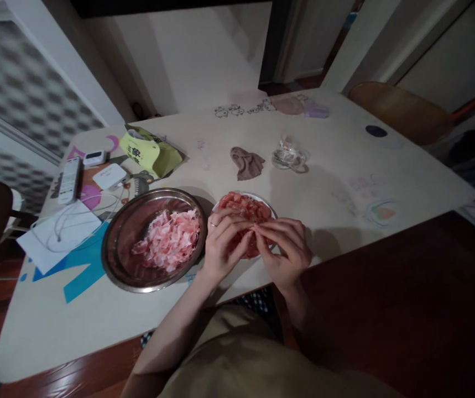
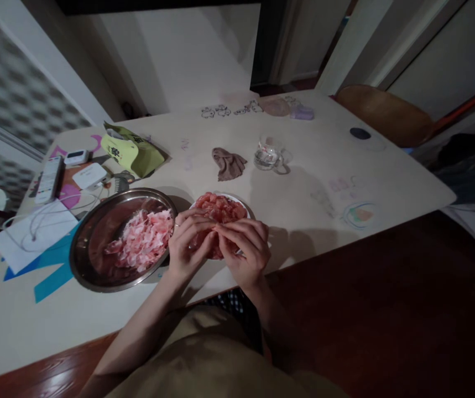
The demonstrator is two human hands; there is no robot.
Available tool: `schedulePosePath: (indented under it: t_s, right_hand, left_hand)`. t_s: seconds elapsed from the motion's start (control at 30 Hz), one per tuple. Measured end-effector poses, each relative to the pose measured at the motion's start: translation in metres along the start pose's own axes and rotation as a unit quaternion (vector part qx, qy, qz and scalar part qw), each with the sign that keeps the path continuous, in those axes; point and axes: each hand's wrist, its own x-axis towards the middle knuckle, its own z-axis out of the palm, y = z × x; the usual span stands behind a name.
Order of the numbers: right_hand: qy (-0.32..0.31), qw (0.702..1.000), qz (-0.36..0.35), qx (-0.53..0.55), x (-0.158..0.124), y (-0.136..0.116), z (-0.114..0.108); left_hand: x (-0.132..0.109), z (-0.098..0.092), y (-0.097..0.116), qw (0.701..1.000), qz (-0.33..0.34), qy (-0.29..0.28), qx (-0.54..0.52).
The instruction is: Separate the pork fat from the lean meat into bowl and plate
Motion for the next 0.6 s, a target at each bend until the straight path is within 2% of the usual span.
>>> schedulePosePath:
  t_s: [0.27, 0.47, 0.6]
  right_hand:
    - [-0.003, 0.999, 0.035, 0.015, -0.0001, 0.0, 0.0023]
    - [0.004, 0.999, 0.04, -0.001, -0.0003, 0.0001, 0.0016]
    - [0.009, 0.999, 0.044, -0.004, -0.0015, -0.0023, 0.0026]
  left_hand:
    - [-0.0011, 0.003, -0.0009, 1.0, -0.018, 0.004, -0.002]
    - [-0.0017, 0.004, 0.0018, 0.996, -0.011, 0.091, -0.002]
    - [-0.0046, 0.0049, 0.0012, 0.996, -0.019, 0.089, -0.016]
